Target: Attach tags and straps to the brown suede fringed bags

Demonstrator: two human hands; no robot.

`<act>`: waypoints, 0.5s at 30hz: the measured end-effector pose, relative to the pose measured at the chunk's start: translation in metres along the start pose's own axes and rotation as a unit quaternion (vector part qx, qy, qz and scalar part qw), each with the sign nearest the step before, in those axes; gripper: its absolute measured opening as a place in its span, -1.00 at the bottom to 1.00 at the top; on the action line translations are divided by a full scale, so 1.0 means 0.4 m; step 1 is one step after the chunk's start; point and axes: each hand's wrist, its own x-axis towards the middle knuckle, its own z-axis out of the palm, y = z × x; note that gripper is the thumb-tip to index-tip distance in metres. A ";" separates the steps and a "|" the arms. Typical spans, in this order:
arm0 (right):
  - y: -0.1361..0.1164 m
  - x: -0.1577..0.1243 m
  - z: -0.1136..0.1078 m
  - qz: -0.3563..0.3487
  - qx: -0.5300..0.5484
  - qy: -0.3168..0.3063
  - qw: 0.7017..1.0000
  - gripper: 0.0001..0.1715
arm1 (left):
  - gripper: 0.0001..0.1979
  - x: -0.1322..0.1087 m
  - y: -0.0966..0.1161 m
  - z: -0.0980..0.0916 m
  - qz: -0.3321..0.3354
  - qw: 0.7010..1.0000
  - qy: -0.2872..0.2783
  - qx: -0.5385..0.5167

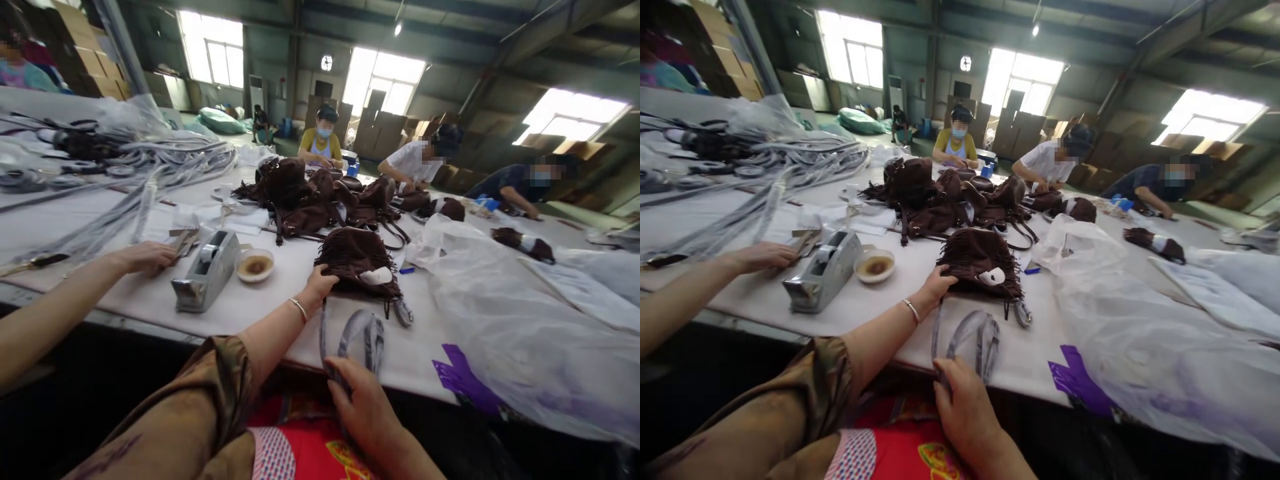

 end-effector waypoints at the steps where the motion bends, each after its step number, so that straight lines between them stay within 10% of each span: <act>1: 0.002 -0.015 -0.006 0.015 0.028 0.008 0.999 -0.61 | -0.28 -0.001 0.003 -0.010 -0.003 1.000 0.002 0.010; 10: 0.033 -0.065 -0.088 0.131 0.222 0.155 0.954 -0.53 | -0.23 -0.184 -0.062 -0.112 -0.025 0.992 0.030 0.119; 15: 0.005 -0.065 -0.106 0.108 0.290 0.162 0.937 -0.53 | -0.65 -0.233 -0.081 -0.139 0.080 0.980 -0.040 0.178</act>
